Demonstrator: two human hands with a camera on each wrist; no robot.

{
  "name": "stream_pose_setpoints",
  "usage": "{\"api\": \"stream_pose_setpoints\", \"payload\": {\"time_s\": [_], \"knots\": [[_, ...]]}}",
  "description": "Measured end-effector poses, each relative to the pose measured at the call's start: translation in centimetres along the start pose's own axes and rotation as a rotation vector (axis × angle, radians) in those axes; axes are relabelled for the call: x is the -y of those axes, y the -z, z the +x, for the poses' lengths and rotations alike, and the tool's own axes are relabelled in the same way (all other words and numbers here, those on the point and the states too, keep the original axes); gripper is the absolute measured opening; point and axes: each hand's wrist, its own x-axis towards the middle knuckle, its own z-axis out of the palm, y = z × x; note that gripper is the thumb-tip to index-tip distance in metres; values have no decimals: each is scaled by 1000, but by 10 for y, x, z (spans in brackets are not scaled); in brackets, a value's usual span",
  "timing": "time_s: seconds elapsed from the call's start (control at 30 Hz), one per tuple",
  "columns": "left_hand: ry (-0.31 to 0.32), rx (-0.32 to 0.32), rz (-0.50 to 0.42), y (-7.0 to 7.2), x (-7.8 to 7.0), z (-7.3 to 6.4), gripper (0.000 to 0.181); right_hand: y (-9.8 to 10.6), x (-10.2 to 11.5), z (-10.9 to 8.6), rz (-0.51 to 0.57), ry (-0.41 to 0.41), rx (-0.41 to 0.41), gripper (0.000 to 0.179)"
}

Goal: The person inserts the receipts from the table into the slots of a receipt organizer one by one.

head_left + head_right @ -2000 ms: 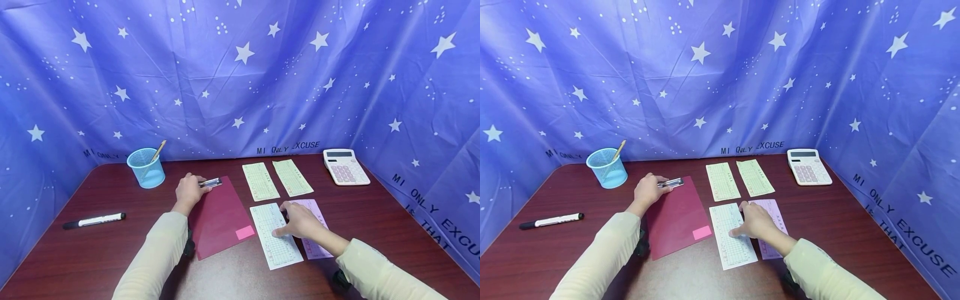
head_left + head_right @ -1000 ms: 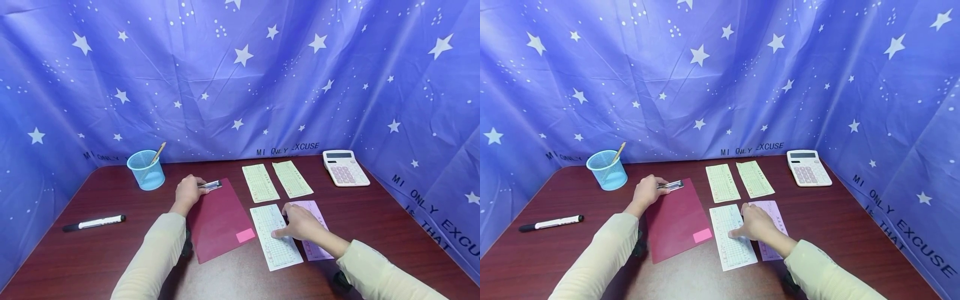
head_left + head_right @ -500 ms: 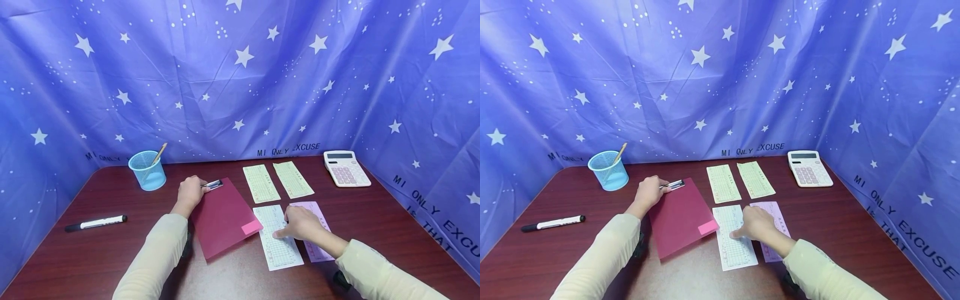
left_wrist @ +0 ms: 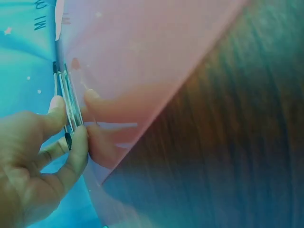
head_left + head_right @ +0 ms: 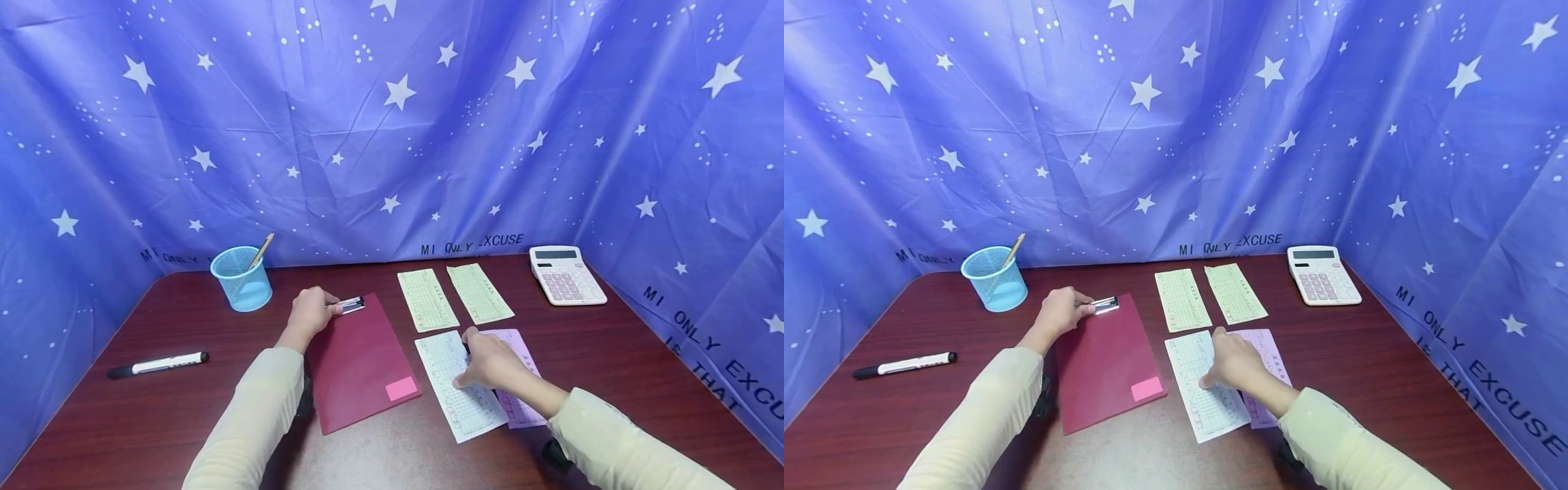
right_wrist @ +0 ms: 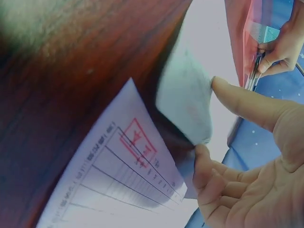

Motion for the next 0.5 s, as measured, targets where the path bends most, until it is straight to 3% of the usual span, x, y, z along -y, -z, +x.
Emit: {"api": "stream_pose_setpoints", "payload": {"time_s": [0.23, 0.5], "knots": [[23, 36, -56, 2, 3, -2, 21, 0, 0, 1, 89, -24, 44, 77], [38, 43, -93, 1, 7, -2, 24, -3, -2, 1, 120, -9, 19, 79]]}}
